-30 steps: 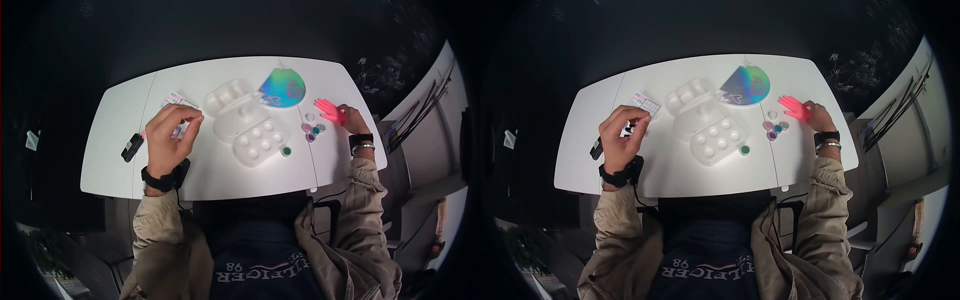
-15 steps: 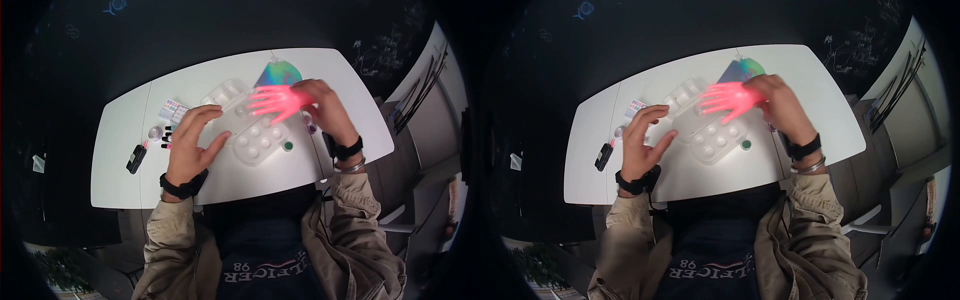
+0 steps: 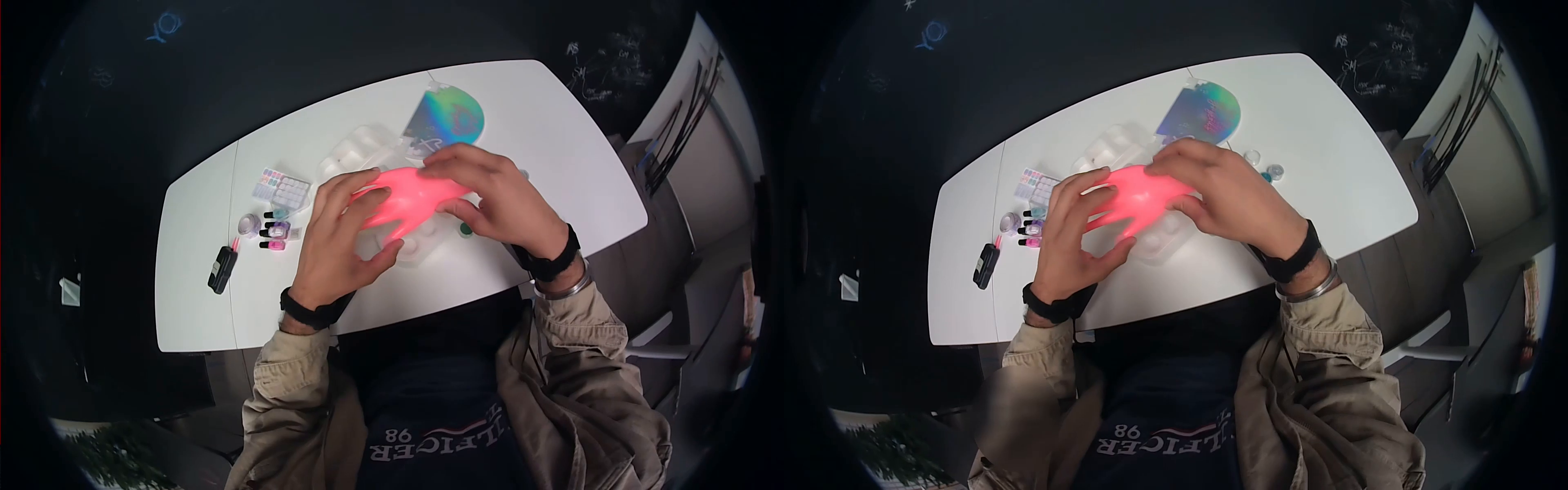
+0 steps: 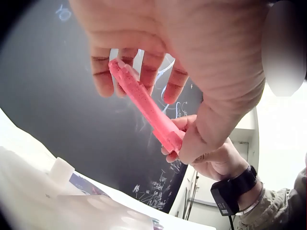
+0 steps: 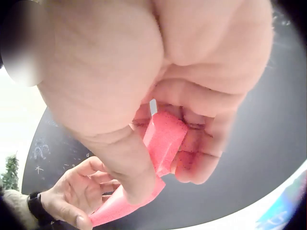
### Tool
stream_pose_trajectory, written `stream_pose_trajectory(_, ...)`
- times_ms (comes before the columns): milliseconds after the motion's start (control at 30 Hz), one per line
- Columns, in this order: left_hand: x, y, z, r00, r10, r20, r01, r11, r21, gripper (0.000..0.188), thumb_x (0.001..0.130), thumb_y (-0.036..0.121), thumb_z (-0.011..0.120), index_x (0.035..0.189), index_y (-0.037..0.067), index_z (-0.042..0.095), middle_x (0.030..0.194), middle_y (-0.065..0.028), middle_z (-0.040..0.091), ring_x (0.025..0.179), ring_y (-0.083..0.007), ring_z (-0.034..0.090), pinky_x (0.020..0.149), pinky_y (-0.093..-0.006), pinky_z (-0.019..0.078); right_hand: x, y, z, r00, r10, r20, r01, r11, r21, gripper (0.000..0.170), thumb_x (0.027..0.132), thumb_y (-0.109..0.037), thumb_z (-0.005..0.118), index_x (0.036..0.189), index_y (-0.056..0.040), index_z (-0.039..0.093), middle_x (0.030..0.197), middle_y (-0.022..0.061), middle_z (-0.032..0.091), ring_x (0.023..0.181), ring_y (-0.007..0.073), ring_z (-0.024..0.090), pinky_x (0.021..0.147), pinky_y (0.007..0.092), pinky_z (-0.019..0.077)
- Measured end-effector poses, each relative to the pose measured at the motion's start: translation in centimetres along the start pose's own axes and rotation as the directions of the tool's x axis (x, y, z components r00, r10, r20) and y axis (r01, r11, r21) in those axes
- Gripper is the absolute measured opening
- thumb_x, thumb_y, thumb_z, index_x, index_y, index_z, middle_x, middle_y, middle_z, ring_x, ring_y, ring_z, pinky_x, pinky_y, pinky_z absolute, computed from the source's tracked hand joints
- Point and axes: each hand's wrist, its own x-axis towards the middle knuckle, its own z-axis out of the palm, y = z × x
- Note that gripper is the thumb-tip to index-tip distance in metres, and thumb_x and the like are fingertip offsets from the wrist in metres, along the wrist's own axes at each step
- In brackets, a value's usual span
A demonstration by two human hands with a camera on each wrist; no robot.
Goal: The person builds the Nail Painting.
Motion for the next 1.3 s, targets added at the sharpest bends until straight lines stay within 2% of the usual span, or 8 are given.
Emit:
stream_pose_trajectory(100,0.0,-0.3,0.1,0.999,-0.015,-0.034,0.018,0.996,0.084,0.064,0.08,0.004,0.09,0.141,0.004,0.068,0.156,-0.0182,0.063,0.142,-0.04,0.062,0.118,-0.0488,0.053,0.0,0.2,-0.6,0.993,-0.04,-0.109,0.032,0.997,-0.077,0.043,0.093,-0.009,0.084,0.135,-0.0064,0.074,0.138,0.0157,0.071,0.122,0.0417,0.072,0.103,0.048,0.0621)
stream_pose_trajectory(300,-1.5,-5.1,1.9,0.951,-0.298,-0.079,0.282,0.946,-0.161,0.05,0.1,0.005,0.075,0.149,0.0,0.064,0.149,-0.0143,0.067,0.136,-0.0275,0.067,0.111,-0.0421,0.0579,-0.5,0.9,-4.1,0.959,-0.13,-0.253,0.091,0.982,-0.163,0.037,0.095,-0.016,0.086,0.129,-0.0052,0.076,0.128,0.016,0.073,0.114,0.0402,0.074,0.098,0.0458,0.0634)
stream_pose_trajectory(433,-2.2,-6.6,3.2,0.794,-0.607,0.047,0.554,0.689,-0.468,0.043,0.119,0.031,0.061,0.153,0.005,0.065,0.146,-0.0097,0.069,0.132,-0.0215,0.066,0.108,-0.0412,0.0589,-0.9,1.2,-5.1,0.949,-0.128,-0.288,0.073,0.978,-0.196,0.032,0.095,-0.015,0.085,0.124,-0.0046,0.077,0.123,0.015,0.074,0.109,0.0382,0.075,0.094,0.0441,0.0636)
stream_pose_trajectory(533,-1.5,-6.6,3.8,0.765,-0.643,0.026,0.56,0.644,-0.522,0.05,0.121,0.044,0.055,0.153,0.007,0.066,0.146,-0.0091,0.068,0.13,-0.0194,0.066,0.107,-0.0409,0.0591,-0.9,1.4,-5.5,0.945,-0.138,-0.295,0.071,0.971,-0.227,0.026,0.097,-0.014,0.084,0.12,-0.0046,0.077,0.12,0.0134,0.074,0.106,0.0364,0.076,0.092,0.0434,0.0636)
stream_pose_trajectory(933,-1.3,-7.5,5.2,0.763,-0.634,0.126,0.622,0.667,-0.409,0.065,0.119,0.055,0.055,0.163,0.008,0.061,0.156,-0.0126,0.065,0.139,-0.0234,0.063,0.113,-0.0392,0.0538,-0.8,1.5,-5.4,0.945,-0.155,-0.287,0.092,0.971,-0.222,0.014,0.1,-0.014,0.08,0.111,-0.0053,0.078,0.111,0.01,0.075,0.098,0.0334,0.075,0.087,0.0432,0.0628)
stream_pose_trajectory(1033,-1.2,-7.1,5.0,0.757,-0.639,0.141,0.632,0.659,-0.407,0.06,0.119,0.049,0.059,0.162,0.007,0.062,0.155,-0.0117,0.066,0.141,-0.0243,0.063,0.115,-0.0397,0.0531,-1.0,1.4,-5.6,0.945,-0.154,-0.288,0.086,0.968,-0.234,0.014,0.1,-0.015,0.08,0.11,-0.0049,0.077,0.11,0.0107,0.075,0.096,0.0341,0.075,0.085,0.0438,0.0627)
stream_pose_trajectory(1133,-1.7,-8.6,5.4,0.898,-0.438,0.044,0.432,0.858,-0.279,0.049,0.114,0.03,0.071,0.155,0.004,0.069,0.149,-0.0149,0.067,0.135,-0.0276,0.066,0.112,-0.038,0.0551,-0.9,1.5,-5.5,0.944,-0.153,-0.293,0.083,0.968,-0.238,0.015,0.1,-0.015,0.08,0.11,-0.0044,0.077,0.11,0.0115,0.075,0.095,0.0349,0.076,0.084,0.0445,0.0627)
stream_pose_trajectory(1300,-1.4,-7.5,5.0,0.926,-0.369,0.078,0.377,0.913,-0.155,0.051,0.103,0.019,0.083,0.15,0.003,0.073,0.155,-0.0175,0.064,0.142,-0.0327,0.065,0.117,-0.0416,0.054,-1.1,1.2,-5.5,0.95,-0.142,-0.279,0.08,0.972,-0.222,0.015,0.099,-0.013,0.08,0.111,-0.0042,0.078,0.111,0.0118,0.076,0.097,0.0353,0.076,0.085,0.0449,0.0632)
